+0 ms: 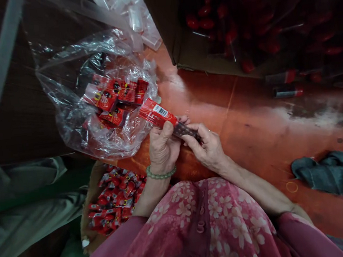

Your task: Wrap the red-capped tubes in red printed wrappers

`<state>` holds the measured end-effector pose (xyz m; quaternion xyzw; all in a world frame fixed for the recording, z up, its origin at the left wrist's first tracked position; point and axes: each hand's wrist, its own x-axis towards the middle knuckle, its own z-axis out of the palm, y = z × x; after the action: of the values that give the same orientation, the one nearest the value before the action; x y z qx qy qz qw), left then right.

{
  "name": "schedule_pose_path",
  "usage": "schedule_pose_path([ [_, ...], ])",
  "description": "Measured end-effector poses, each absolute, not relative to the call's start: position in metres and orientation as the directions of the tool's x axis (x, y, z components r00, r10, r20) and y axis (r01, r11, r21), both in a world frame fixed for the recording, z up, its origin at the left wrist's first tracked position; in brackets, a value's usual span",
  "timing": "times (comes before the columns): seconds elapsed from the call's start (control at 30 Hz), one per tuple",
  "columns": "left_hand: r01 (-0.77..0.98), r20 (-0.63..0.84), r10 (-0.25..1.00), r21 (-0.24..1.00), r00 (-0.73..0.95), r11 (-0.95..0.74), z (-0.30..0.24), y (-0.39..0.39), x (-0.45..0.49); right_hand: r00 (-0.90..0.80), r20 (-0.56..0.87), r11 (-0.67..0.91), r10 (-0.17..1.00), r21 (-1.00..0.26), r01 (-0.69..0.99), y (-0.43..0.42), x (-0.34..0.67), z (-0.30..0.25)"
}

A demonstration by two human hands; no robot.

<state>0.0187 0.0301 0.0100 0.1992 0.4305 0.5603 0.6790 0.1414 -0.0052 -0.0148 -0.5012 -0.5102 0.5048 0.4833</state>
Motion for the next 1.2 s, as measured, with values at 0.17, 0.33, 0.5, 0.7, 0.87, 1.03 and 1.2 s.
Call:
schedule_pose_path([
  [0.17, -0.463, -0.331, 0.942, 0.826, 0.061, 0.321, 0.002, 0.027, 0.014, -0.150, -0.203, -0.232, 0.968, -0.949, -0.214, 0.003, 0.146, -0.009],
  [0.33, -0.495, -0.349, 0.936, 0.806, 0.047, 0.325, 0.001, 0.031, 0.013, -0.046, -0.122, -0.125, 0.992, -0.990, -0.072, 0.003, 0.142, -0.011],
  [0.5, -0.578, -0.355, 0.935, 0.761, 0.009, 0.294, 0.001, 0.039, 0.015, -0.001, -0.017, -0.017, 1.000, -0.995, 0.101, -0.001, 0.140, -0.018],
  [0.7, -0.570, -0.438, 0.896, 0.719, 0.071, 0.397, -0.005, 0.041, 0.012, 0.000, -0.035, -0.035, 0.999, -0.992, 0.123, 0.000, 0.144, -0.014],
  [0.87, -0.531, -0.393, 0.908, 0.743, 0.147, 0.408, -0.003, 0.040, 0.011, -0.015, -0.171, -0.172, 0.985, -0.981, -0.088, 0.004, 0.146, -0.008],
  [1.03, -0.531, -0.370, 0.906, 0.736, 0.204, 0.420, 0.000, 0.038, 0.012, -0.114, -0.333, -0.352, 0.936, -0.882, -0.314, 0.010, 0.149, -0.013],
  [1.2, -0.538, -0.411, 0.901, 0.734, 0.136, 0.416, -0.007, 0.037, 0.018, -0.050, -0.209, -0.213, 0.977, -0.972, -0.099, 0.007, 0.149, -0.017],
])
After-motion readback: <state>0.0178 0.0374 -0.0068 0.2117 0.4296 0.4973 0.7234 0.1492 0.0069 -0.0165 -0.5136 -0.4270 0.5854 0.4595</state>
